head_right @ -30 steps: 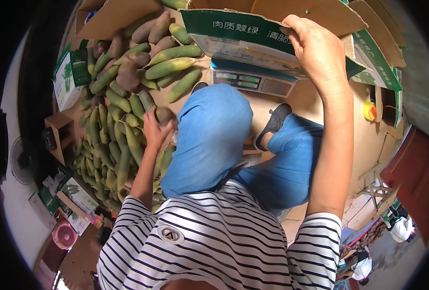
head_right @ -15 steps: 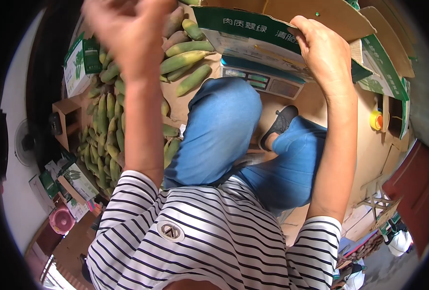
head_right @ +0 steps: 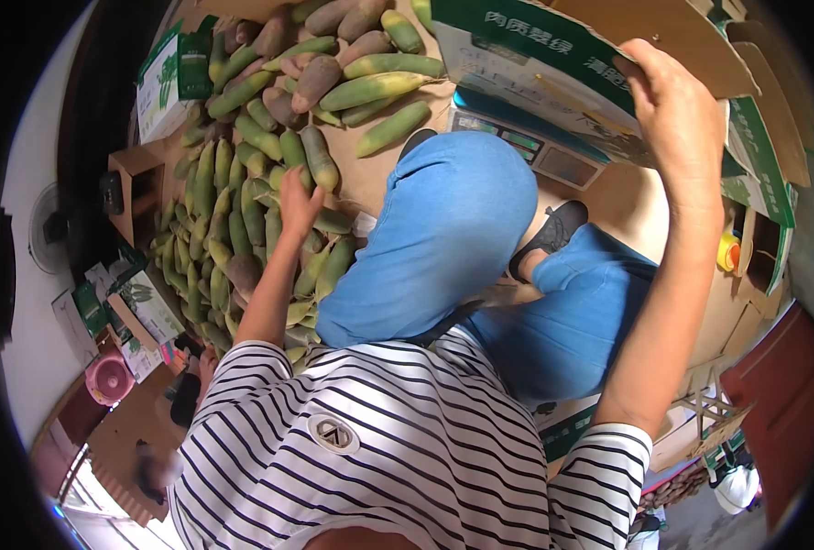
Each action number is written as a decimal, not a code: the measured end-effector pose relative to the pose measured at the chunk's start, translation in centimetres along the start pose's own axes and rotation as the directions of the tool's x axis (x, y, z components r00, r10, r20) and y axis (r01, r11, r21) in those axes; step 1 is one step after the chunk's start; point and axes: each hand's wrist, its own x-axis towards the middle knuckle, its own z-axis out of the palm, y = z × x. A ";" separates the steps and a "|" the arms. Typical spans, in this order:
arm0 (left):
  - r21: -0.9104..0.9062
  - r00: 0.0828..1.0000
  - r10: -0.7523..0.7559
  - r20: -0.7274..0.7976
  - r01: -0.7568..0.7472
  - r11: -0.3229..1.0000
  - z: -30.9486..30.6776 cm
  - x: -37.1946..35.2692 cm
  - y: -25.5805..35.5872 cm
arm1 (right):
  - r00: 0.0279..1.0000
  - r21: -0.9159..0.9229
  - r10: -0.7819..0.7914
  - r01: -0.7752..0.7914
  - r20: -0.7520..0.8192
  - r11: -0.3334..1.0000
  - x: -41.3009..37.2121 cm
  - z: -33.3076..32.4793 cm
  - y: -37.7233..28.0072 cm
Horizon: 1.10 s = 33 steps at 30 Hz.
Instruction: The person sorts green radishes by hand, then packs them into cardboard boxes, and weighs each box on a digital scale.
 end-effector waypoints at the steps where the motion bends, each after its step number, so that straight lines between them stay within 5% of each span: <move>1: 0.109 0.995 -0.101 0.025 0.098 0.989 -0.1 -1.6 -3.3 | 1.000 0.003 -0.005 0.005 0.015 1.000 0.0 0.1 -0.1; 5: 0.322 0.913 -0.407 0.012 0.381 0.866 -1.1 -5.6 -13.0 | 1.000 -0.027 -0.004 0.005 0.026 1.000 0.1 0.0 -0.2; 8: 0.010 0.884 -0.452 0.123 0.454 0.891 0.1 -4.1 -17.4 | 1.000 0.011 0.012 -0.012 0.029 1.000 0.2 0.0 -0.6; 11: -0.413 0.839 -0.536 0.097 0.524 0.745 3.5 -0.9 -18.9 | 1.000 0.011 0.009 -0.010 0.024 1.000 0.4 -0.1 -0.4; 13: -0.366 0.829 -0.553 0.079 0.540 0.758 5.0 0.9 -18.8 | 0.999 0.019 -0.043 0.044 -0.013 0.999 0.5 0.3 0.4; 15: -0.133 0.821 -0.568 -0.061 0.557 0.820 4.5 1.1 -16.1 | 0.999 0.019 -0.004 0.003 0.042 1.000 0.6 0.3 0.2; 17: -0.157 0.841 -0.501 -0.204 0.477 0.865 4.7 0.0 -13.7 | 0.999 -0.004 0.015 -0.014 0.029 1.000 0.5 0.1 -0.2; 25: -0.320 0.996 -0.049 -0.078 0.022 0.947 1.8 -2.1 -0.8 | 0.998 -0.043 -0.055 0.054 -0.037 0.998 0.3 0.7 0.0; 26: -0.280 0.987 0.029 -0.156 -0.072 0.957 1.1 -1.1 0.5 | 0.998 -0.037 -0.050 0.049 -0.041 0.998 0.2 0.7 0.0; 29: -0.486 0.955 -0.123 -0.271 -0.026 0.874 -3.8 2.7 5.9 | 0.994 -0.043 -0.061 0.057 -0.093 0.997 -0.2 0.9 -0.1; 31: -0.465 0.905 -0.156 -0.396 -0.051 0.884 -9.6 5.8 11.4 | 0.998 -0.029 -0.028 0.026 -0.053 0.999 -0.3 0.9 -0.1; 33: -0.625 0.828 -0.113 -0.549 -0.317 0.713 -14.4 8.3 16.2 | 0.997 -0.021 -0.030 0.028 -0.068 0.999 -0.4 1.1 -0.1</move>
